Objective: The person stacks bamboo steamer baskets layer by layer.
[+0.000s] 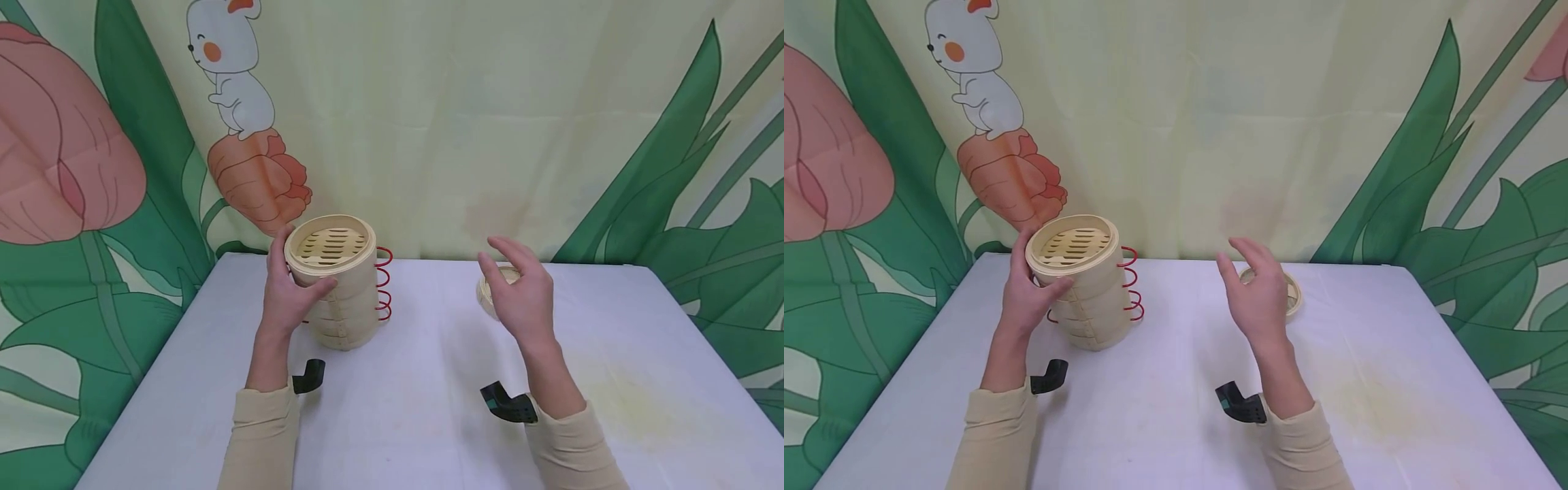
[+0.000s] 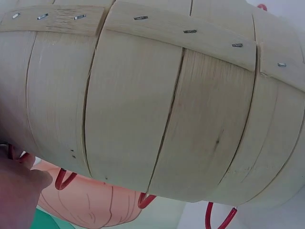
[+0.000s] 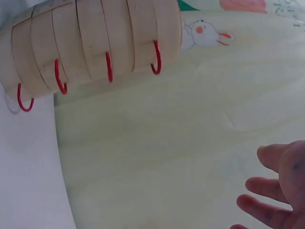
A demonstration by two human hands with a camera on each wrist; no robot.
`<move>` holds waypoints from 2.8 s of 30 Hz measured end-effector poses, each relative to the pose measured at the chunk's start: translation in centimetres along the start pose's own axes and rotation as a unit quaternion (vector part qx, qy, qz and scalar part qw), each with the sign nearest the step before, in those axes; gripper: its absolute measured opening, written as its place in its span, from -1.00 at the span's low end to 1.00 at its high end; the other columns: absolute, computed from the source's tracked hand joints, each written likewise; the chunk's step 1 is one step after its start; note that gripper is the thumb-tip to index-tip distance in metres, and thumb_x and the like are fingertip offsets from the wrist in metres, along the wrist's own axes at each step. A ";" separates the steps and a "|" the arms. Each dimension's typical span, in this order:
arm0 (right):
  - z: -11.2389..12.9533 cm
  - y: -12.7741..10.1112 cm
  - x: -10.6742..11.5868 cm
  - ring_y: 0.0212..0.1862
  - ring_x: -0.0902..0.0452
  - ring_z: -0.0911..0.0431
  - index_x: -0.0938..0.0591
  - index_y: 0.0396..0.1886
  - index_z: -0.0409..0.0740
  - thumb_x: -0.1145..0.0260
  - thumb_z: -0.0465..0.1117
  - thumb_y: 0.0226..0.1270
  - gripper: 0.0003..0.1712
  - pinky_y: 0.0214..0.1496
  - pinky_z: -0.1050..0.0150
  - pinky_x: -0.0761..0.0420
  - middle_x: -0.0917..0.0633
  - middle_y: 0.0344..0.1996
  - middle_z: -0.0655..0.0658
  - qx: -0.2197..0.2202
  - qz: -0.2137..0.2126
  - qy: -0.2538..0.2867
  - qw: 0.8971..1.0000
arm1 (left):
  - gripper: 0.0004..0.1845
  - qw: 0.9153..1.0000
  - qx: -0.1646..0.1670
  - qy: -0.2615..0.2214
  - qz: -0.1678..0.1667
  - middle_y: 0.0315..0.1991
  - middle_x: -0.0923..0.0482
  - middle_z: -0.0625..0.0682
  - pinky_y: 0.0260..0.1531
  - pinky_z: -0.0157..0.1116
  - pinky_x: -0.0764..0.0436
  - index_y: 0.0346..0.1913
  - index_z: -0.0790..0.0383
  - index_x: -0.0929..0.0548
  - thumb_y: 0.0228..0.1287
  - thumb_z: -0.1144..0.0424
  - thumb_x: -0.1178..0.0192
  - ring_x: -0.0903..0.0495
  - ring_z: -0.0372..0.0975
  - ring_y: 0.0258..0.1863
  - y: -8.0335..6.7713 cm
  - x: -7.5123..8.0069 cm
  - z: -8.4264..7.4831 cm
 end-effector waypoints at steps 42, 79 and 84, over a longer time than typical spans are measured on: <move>-17.6 2.2 1.1 0.38 -0.21 -0.40 -0.61 0.21 -0.36 -0.33 -0.15 0.46 -0.54 0.34 -0.32 -0.21 -0.46 0.29 -0.44 -0.047 0.227 -0.178 0.957 | 0.13 0.997 0.074 0.014 0.014 0.47 -0.07 0.10 0.31 0.08 -0.24 0.59 0.12 -0.05 0.03 0.17 -0.54 -0.15 -0.09 0.39 -0.1 0.2 0.3; -18.7 2.0 1.0 0.32 -0.30 -0.40 -0.66 0.11 -0.38 -0.34 -0.18 0.45 -0.61 0.29 -0.32 -0.28 -0.49 0.23 -0.44 -0.036 0.186 -0.202 0.961 | 0.12 0.998 0.068 0.009 0.013 0.45 -0.08 0.10 0.25 0.05 -0.26 0.56 0.12 -0.10 -0.03 0.13 -0.54 -0.20 -0.09 0.32 -0.1 0.3 0.6; -18.3 2.0 1.3 0.25 -0.36 -0.41 -0.68 0.05 -0.41 -0.38 -0.22 0.41 -0.64 0.25 -0.32 -0.31 -0.53 0.16 -0.46 -0.019 0.164 -0.194 0.967 | 0.12 0.997 0.070 0.005 0.019 0.45 -0.06 0.10 0.28 0.05 -0.25 0.57 0.12 -0.08 -0.01 0.13 -0.54 -0.18 -0.09 0.35 -0.1 0.1 0.6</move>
Point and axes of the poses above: each hand's wrist, its own y-axis towards the middle knuckle, its own x-axis out of the back of the hand, z = x × y, the point moved 6 cm from there along y, towards the middle knuckle
